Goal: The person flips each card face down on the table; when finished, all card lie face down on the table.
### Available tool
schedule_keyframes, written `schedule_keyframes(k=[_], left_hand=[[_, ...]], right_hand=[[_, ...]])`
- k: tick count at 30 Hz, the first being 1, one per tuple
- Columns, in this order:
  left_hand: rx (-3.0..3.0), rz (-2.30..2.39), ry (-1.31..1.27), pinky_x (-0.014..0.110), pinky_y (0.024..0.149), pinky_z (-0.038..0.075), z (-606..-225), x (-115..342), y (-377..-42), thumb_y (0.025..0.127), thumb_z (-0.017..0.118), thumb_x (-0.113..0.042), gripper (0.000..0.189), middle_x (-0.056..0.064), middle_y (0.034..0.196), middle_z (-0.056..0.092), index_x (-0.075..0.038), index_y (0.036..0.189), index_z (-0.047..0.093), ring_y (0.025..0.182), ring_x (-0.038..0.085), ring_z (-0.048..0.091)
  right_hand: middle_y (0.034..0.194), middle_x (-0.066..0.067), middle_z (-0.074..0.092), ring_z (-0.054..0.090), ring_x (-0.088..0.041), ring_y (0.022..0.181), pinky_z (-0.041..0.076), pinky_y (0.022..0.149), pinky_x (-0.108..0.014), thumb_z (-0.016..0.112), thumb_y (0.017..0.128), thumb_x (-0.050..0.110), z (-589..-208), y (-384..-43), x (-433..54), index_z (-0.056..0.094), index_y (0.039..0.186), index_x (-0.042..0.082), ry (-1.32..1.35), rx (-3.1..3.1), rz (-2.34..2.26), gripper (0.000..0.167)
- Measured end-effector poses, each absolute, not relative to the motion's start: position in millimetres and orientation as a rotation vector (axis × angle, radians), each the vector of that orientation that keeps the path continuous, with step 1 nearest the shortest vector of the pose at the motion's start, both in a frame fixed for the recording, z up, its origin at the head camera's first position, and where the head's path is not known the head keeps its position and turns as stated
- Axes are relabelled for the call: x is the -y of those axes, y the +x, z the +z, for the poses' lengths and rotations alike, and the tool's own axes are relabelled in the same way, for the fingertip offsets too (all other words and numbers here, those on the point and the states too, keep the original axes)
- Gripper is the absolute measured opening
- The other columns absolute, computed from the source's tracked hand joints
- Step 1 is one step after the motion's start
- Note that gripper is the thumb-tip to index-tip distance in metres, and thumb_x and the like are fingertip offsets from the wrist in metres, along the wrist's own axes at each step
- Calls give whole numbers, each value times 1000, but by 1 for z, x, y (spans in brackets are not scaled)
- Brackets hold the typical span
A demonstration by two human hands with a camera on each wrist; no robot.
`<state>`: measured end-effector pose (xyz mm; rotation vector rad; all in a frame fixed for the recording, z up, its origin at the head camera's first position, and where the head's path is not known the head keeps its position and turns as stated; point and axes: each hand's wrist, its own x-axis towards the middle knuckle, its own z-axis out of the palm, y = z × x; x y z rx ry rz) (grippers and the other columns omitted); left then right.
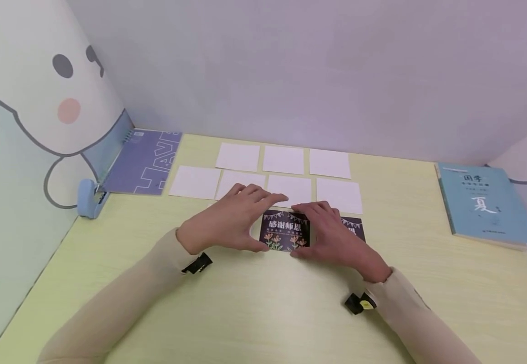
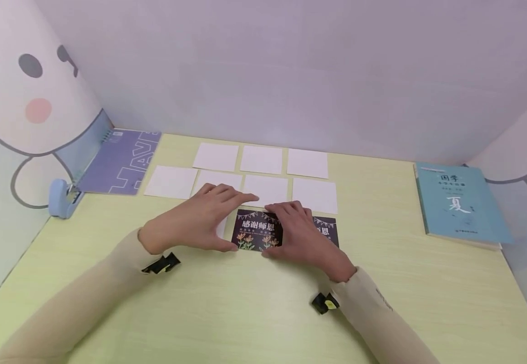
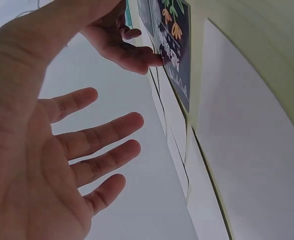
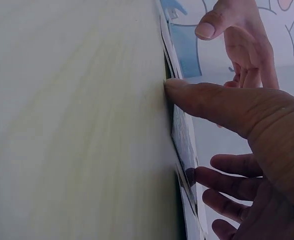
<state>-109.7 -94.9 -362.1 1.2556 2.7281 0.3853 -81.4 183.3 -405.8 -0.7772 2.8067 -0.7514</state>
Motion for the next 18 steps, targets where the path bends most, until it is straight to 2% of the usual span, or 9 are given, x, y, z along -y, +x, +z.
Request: schedule_keyframes(k=[8,18], left_hand=[[-2758,356,1260,51,116,39,-361,88,-108,80,88,-59,102,-3,150,62,-26,163,40,144,24,52],[-2774,295,1243,55,118,36,-362,86,-108,78,89,-61,104,0,150,63,-23,162,42,142,26,54]], right_hand=[[150,-12,60,48,-33,138,38,104,-56,98,77,38,-404,-81,-187,51,154,12,-790,-2801,-783,94],[151,-12,60,49,-33,137,37,103,-54,98,75,33,-396,-82,-190,54,151,11,-801,-2809,-850,91]])
